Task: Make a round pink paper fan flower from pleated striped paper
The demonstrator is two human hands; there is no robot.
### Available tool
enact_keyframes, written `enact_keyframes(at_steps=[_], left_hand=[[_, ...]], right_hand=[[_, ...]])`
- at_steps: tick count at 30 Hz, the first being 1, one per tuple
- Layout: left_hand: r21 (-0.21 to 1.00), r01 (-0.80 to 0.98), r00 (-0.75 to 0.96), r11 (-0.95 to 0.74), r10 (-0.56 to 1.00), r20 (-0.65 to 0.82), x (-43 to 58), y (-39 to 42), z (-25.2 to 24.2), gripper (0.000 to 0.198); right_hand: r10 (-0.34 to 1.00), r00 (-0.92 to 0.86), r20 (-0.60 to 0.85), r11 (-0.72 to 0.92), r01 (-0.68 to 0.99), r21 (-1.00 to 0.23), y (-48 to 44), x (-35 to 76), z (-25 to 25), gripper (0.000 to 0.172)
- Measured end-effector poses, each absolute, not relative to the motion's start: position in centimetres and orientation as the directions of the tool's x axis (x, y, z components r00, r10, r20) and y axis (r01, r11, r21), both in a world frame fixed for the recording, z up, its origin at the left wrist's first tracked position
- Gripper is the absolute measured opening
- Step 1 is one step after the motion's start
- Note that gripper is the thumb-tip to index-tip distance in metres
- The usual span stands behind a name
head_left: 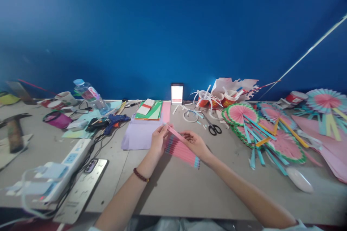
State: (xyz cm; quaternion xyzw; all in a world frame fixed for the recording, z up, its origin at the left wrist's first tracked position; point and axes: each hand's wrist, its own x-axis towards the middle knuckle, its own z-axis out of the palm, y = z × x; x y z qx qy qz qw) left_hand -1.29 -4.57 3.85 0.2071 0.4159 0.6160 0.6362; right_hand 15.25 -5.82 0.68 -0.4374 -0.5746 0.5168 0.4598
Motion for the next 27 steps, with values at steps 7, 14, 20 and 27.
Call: enact_keyframes(at_steps=[7, 14, 20, 27], left_hand=[[0.758, -0.629, -0.141, 0.173, 0.934, -0.329, -1.5, -4.4, 3.9, 0.026], [0.786, -0.609, -0.145, 0.108, 0.959, -0.244, -2.1, -4.4, 4.0, 0.033], [0.778, -0.621, -0.093, 0.099, 0.976, -0.198, -1.7, -4.6, 4.3, 0.033], [0.778, -0.619, -0.116, 0.109, 0.967, -0.228, -1.6, -4.4, 3.9, 0.036]], right_hand=[[0.963, -0.266, 0.041, 0.053, 0.039, -0.998, -6.3, 15.1, 1.5, 0.032], [0.927, -0.357, 0.115, 0.223, 0.278, -0.934, -4.9, 17.5, 4.1, 0.03], [0.882, -0.279, 0.38, 0.449, 0.74, -0.5, 0.8, 21.5, 2.5, 0.026], [0.873, -0.356, 0.332, 0.444, 0.862, -0.243, 2.8, 21.6, 0.8, 0.014]])
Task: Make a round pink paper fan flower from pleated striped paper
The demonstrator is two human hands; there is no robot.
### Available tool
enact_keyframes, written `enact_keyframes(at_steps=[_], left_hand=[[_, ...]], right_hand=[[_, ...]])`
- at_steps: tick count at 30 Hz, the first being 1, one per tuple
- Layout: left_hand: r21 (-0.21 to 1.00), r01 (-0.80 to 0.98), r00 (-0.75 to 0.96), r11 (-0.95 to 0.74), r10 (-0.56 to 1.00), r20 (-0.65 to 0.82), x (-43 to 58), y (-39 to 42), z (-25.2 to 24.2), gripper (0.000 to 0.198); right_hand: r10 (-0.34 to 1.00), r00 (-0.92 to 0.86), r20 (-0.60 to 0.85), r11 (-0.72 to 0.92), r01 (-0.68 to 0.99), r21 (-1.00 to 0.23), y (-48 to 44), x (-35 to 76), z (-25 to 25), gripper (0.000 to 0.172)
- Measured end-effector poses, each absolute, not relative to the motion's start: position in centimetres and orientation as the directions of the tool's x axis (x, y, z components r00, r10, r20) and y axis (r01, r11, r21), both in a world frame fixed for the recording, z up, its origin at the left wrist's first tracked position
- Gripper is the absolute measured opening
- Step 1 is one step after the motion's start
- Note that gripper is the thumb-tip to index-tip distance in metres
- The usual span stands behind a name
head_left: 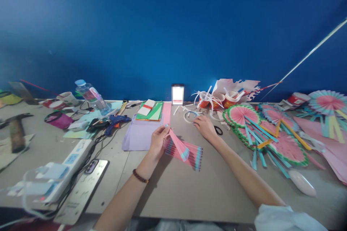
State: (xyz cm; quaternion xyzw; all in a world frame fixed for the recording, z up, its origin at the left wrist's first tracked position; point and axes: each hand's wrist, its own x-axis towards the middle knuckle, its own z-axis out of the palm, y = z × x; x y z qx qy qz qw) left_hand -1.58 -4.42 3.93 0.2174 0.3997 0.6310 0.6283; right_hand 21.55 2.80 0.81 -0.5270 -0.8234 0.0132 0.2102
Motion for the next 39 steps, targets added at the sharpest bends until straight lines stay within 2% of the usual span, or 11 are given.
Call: enact_keyframes(at_steps=[4, 7, 9, 12, 15, 18, 21, 24, 31, 39], left_hand=[[0.8, -0.592, -0.126, 0.095, 0.97, -0.208, -1.4, -4.5, 4.3, 0.035], [0.809, -0.578, -0.112, 0.108, 0.972, -0.209, -1.2, -4.6, 4.8, 0.034], [0.831, -0.544, -0.095, 0.116, 0.976, -0.198, -1.1, -4.7, 5.5, 0.032], [0.887, -0.447, -0.052, 0.116, 0.987, -0.155, -0.7, -5.1, 7.1, 0.027], [0.933, -0.341, 0.043, 0.117, 0.993, -0.109, -0.1, -5.0, 9.0, 0.022], [0.968, -0.251, 0.063, -0.025, 0.997, 0.042, 0.7, -4.0, 10.5, 0.014], [0.955, -0.087, 0.106, -0.284, 0.951, 0.292, 1.6, -2.8, 11.5, 0.006], [0.915, -0.005, 0.173, -0.404, 0.901, 0.399, 2.1, -2.3, 11.9, 0.009], [0.954, -0.1, 0.127, -0.283, 0.947, 0.295, 2.3, -2.8, 11.4, 0.015], [0.956, -0.121, 0.133, -0.268, 0.95, 0.284, 2.8, -3.2, 11.5, 0.013]], right_hand=[[0.857, -0.352, 0.377, 0.471, 0.831, -0.296, 2.5, 21.1, 0.9, 0.014], [0.849, -0.315, 0.423, 0.499, 0.74, -0.451, 2.2, 20.8, 1.2, 0.014], [0.87, -0.257, 0.422, 0.48, 0.638, -0.602, 1.9, 20.6, 1.6, 0.015], [0.935, -0.162, 0.314, 0.354, 0.402, -0.845, 1.7, 20.2, 2.4, 0.02], [0.976, -0.132, 0.175, 0.2, 0.207, -0.958, 1.7, 20.0, 3.4, 0.031], [0.984, -0.118, 0.137, 0.15, 0.113, -0.982, 1.4, 19.8, 4.5, 0.039], [0.969, -0.116, 0.219, 0.224, 0.03, -0.974, 0.8, 19.2, 5.5, 0.039], [0.959, -0.128, 0.254, 0.256, -0.007, -0.967, -0.2, 18.7, 6.4, 0.034], [0.952, -0.159, 0.261, 0.266, 0.007, -0.964, -1.2, 18.3, 7.5, 0.028], [0.948, -0.118, 0.294, 0.3, 0.035, -0.953, -0.9, 18.3, 6.0, 0.032]])
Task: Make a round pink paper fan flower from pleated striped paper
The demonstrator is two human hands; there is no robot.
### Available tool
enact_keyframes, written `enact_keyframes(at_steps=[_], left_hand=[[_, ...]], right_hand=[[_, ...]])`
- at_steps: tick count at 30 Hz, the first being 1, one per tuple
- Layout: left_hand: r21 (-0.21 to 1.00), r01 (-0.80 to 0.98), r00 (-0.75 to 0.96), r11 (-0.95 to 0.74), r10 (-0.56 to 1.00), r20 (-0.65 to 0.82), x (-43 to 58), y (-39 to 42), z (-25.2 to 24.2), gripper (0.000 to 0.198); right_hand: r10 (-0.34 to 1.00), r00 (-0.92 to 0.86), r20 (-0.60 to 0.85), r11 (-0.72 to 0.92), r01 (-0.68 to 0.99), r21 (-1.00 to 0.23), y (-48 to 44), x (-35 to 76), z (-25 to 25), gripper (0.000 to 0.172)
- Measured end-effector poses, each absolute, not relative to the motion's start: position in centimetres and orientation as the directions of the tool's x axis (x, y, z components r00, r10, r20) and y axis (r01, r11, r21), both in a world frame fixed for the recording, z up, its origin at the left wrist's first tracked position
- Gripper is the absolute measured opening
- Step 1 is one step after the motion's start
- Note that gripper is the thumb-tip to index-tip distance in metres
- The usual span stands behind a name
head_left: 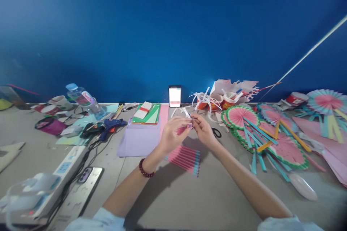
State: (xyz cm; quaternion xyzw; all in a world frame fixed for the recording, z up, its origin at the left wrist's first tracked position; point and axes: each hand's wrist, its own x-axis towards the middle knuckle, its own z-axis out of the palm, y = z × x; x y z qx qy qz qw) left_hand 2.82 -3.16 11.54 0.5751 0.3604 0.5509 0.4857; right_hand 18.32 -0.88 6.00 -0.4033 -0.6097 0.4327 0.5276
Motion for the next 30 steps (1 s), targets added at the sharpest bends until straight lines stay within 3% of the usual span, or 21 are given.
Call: enact_keyframes(at_steps=[4, 14, 19, 24, 30], left_hand=[[0.959, -0.15, 0.13, -0.24, 0.957, 0.26, 2.8, -3.3, 11.8, 0.013], [0.933, -0.359, 0.097, -0.016, 0.994, 0.054, 1.8, -2.1, 12.2, 0.022], [0.925, -0.379, 0.105, 0.033, 0.994, 0.008, 1.2, -1.7, 12.4, 0.025], [0.928, -0.372, 0.079, 0.012, 0.997, 0.019, 1.0, -1.4, 12.2, 0.026], [0.953, -0.302, 0.034, -0.034, 0.998, 0.046, 0.2, -0.9, 12.6, 0.032]], right_hand=[[0.947, -0.148, 0.285, 0.298, 0.077, -0.951, -0.8, 18.5, 6.0, 0.041], [0.944, -0.117, 0.308, 0.315, 0.051, -0.948, -0.9, 18.1, 5.9, 0.023], [0.971, -0.156, 0.182, 0.179, -0.034, -0.983, -1.4, 17.8, 6.5, 0.026], [0.973, -0.117, 0.201, 0.196, -0.05, -0.979, -1.5, 17.9, 7.1, 0.028], [0.973, -0.231, -0.018, -0.052, -0.145, -0.988, -1.7, 18.1, 7.9, 0.031]])
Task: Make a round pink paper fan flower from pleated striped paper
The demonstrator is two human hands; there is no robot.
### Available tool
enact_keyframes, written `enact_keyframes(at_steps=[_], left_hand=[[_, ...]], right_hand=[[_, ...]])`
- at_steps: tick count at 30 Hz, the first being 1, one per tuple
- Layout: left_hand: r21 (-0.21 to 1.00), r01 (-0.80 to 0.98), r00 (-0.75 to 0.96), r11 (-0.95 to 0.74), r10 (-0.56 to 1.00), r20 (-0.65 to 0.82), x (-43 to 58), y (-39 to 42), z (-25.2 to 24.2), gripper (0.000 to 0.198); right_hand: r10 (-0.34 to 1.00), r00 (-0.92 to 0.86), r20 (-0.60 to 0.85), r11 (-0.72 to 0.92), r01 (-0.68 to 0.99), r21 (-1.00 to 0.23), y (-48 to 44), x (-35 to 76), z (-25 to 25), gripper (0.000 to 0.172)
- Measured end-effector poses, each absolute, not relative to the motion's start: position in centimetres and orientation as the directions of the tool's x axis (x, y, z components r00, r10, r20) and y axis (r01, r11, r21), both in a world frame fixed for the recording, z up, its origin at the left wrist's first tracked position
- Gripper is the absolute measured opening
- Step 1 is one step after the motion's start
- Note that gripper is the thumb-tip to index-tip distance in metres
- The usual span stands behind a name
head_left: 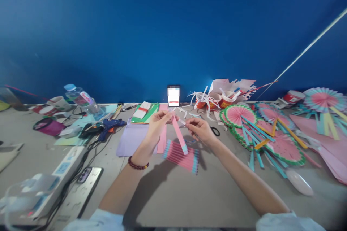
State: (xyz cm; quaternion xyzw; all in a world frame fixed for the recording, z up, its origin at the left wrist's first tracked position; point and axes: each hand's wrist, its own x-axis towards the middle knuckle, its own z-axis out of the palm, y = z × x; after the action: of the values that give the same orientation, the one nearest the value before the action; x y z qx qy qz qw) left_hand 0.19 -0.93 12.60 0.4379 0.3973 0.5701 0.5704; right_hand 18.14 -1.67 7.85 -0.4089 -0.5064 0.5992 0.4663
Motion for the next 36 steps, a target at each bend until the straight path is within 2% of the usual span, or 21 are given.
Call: enact_keyframes(at_steps=[6, 9, 15, 18, 23, 27, 31, 36], left_hand=[[0.954, -0.258, -0.147, -0.151, 0.982, 0.116, -1.2, -0.2, 13.1, 0.029], [0.965, -0.219, -0.179, -0.147, 0.978, 0.109, -1.1, -0.1, 12.9, 0.029], [0.961, -0.24, -0.158, -0.137, 0.982, 0.1, -0.1, -0.3, 12.5, 0.035], [0.971, -0.213, -0.137, -0.111, 0.987, 0.083, 0.1, -0.5, 12.3, 0.035], [0.979, -0.196, -0.041, -0.052, 0.998, 0.045, 1.0, -1.3, 11.9, 0.032], [0.967, -0.253, 0.04, 0.03, 0.999, -0.021, 1.5, -1.9, 12.1, 0.033], [0.957, -0.268, 0.046, 0.113, 0.993, -0.105, 1.6, -2.1, 12.6, 0.038], [0.963, -0.249, 0.049, 0.104, 0.994, -0.095, 1.7, -2.3, 12.9, 0.035]], right_hand=[[0.973, -0.218, -0.071, -0.135, -0.293, -0.947, -1.5, 19.2, 9.1, 0.034], [0.972, -0.218, -0.09, -0.15, -0.275, -0.95, -1.6, 20.0, 10.1, 0.033], [0.977, -0.164, -0.133, -0.144, -0.058, -0.988, -3.7, 21.0, 13.7, 0.028], [0.965, -0.205, -0.166, -0.168, 0.007, -0.986, -5.5, 20.3, 15.3, 0.025], [0.959, -0.23, -0.167, -0.147, 0.102, -0.984, -7.1, 17.9, 15.2, 0.026], [0.96, -0.22, -0.174, -0.162, 0.071, -0.984, -6.5, 17.2, 14.4, 0.029], [0.968, -0.175, -0.177, -0.175, 0.029, -0.984, -5.7, 17.7, 14.0, 0.033], [0.982, -0.141, -0.124, -0.117, 0.058, -0.991, -5.3, 18.0, 13.5, 0.032]])
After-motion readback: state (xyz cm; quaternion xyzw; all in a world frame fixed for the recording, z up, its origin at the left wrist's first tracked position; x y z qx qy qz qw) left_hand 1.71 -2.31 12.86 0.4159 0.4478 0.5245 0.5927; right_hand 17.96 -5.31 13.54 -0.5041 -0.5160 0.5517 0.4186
